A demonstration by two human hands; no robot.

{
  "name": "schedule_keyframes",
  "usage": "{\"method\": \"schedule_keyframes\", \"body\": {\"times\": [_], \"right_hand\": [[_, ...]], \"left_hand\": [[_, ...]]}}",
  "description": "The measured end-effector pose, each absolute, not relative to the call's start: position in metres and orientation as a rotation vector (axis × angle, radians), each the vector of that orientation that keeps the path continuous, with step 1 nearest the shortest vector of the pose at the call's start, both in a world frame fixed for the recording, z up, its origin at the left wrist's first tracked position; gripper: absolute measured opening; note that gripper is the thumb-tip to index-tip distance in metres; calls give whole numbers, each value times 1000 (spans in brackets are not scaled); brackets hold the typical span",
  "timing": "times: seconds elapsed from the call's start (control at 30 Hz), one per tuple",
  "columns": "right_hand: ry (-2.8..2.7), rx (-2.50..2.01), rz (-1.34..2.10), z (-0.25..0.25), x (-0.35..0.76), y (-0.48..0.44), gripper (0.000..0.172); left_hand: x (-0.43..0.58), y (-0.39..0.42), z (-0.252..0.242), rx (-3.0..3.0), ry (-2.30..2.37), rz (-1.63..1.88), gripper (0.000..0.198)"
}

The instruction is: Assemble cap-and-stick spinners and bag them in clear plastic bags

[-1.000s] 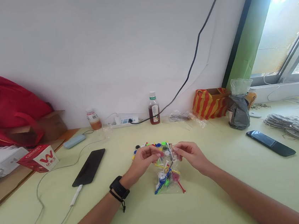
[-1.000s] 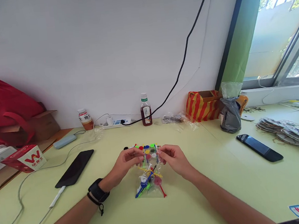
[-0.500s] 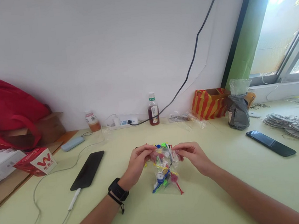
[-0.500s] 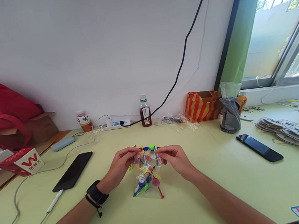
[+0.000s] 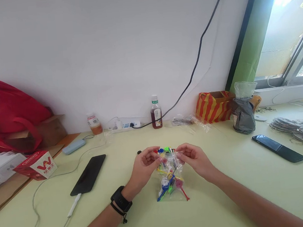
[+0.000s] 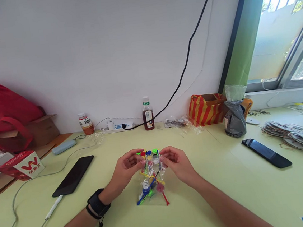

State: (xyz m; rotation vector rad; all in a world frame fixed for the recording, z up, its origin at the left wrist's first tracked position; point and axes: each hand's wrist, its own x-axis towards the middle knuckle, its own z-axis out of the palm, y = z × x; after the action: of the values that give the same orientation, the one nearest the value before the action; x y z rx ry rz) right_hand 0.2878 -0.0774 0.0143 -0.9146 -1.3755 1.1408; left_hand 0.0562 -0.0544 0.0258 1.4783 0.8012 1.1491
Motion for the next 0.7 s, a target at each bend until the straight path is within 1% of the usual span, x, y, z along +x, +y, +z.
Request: {"method": "schedule_keyframes", "body": {"times": [0.13, 0.23, 0.57, 0.7], "right_hand": [[-1356, -908, 1140, 12, 287, -75, 35], [-1354, -917, 1188, 11, 285, -76, 38], [-1414, -947, 1219, 22, 290, -78, 34], [-1378, -949, 1219, 21, 293, -77, 30]], "left_hand": [[58, -51, 23, 1461, 828, 1032, 38], [59, -50, 23, 1468, 857, 1009, 33], [56, -51, 30, 1490, 809, 974, 30], [55, -48, 26, 1429, 786, 1005, 33]]}}
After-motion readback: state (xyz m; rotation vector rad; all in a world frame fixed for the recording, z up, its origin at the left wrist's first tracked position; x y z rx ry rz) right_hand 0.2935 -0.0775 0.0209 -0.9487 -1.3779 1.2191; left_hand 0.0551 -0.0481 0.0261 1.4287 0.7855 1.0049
